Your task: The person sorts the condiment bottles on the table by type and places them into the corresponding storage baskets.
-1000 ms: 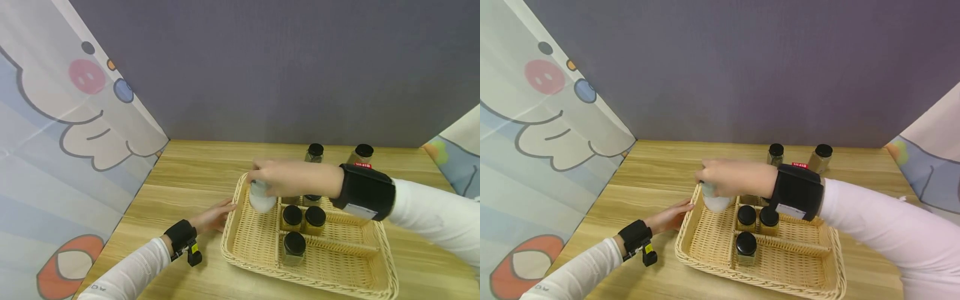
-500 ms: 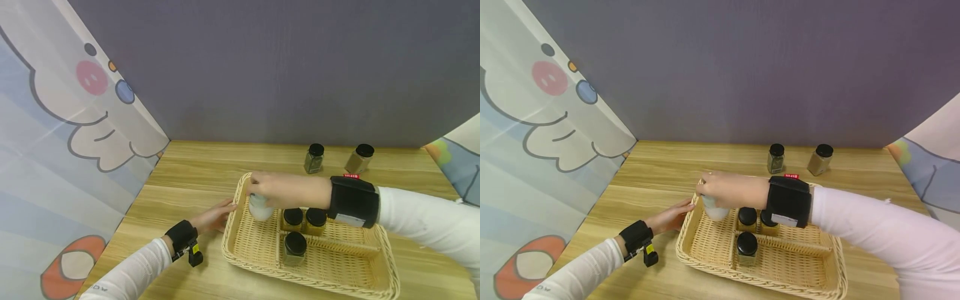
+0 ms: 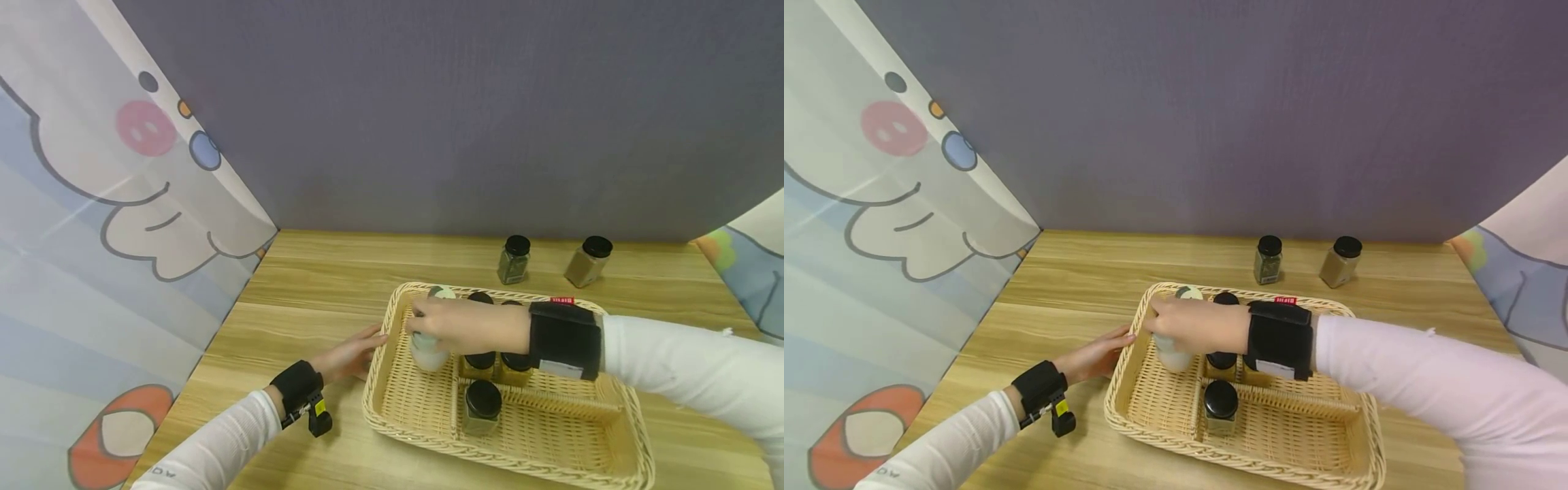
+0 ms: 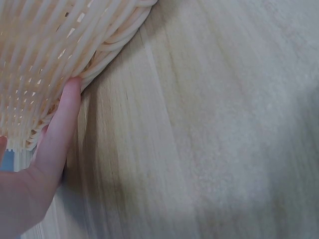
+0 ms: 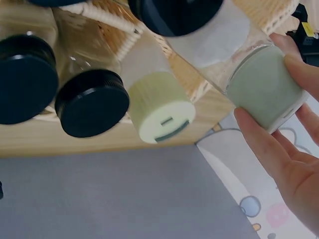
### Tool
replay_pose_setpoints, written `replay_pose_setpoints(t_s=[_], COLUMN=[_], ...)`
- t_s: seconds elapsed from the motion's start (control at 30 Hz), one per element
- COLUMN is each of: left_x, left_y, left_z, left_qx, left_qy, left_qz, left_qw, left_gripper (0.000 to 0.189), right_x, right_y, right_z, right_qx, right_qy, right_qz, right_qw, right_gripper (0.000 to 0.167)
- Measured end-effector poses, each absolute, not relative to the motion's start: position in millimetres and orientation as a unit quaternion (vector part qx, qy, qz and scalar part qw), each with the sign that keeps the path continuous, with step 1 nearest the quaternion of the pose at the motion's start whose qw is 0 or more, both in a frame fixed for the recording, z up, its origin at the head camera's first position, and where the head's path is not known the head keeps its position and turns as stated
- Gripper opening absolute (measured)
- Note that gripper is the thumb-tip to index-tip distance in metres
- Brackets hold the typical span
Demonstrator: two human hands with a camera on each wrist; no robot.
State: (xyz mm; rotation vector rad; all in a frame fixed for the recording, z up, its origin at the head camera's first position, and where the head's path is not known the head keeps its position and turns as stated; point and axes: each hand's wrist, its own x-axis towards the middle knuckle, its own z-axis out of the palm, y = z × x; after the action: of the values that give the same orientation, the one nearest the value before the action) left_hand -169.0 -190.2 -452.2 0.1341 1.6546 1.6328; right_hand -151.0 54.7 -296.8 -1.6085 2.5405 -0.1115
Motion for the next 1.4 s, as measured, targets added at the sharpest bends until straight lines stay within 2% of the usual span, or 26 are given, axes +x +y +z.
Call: replay_pose_setpoints(t_s=[0.23, 0.5, 0.83, 1.13, 1.4], left_x=[-169, -168, -167, -166, -167], left_y=[-191, -190, -189, -188, -188], left_z=[-451, -450, -450, -451, -451], left_qx=[0.054, 0.05, 0.051, 0.054, 0.052], left_qy=[0.653, 0.655, 0.65, 0.648, 0.65], left_qz=[0.644, 0.642, 0.648, 0.651, 0.649], left_qw=[0.396, 0.395, 0.393, 0.392, 0.392], left_gripper=[0.061, 0.061, 0.062, 0.061, 0.063], right_x=[-150, -149, -150, -152, -154], right_y=[56, 56, 58, 59, 62], right_z=[-308, -317, -326, -333, -339], right_qx=[-0.543, -0.536, -0.543, -0.535, -0.536], right_qy=[0.838, 0.841, 0.838, 0.843, 0.843], right_qz=[-0.024, -0.014, -0.023, -0.019, -0.02], right_qw=[0.05, 0.067, 0.044, 0.056, 0.046], right_gripper=[0.036, 0.034, 0.032, 0.036, 0.038])
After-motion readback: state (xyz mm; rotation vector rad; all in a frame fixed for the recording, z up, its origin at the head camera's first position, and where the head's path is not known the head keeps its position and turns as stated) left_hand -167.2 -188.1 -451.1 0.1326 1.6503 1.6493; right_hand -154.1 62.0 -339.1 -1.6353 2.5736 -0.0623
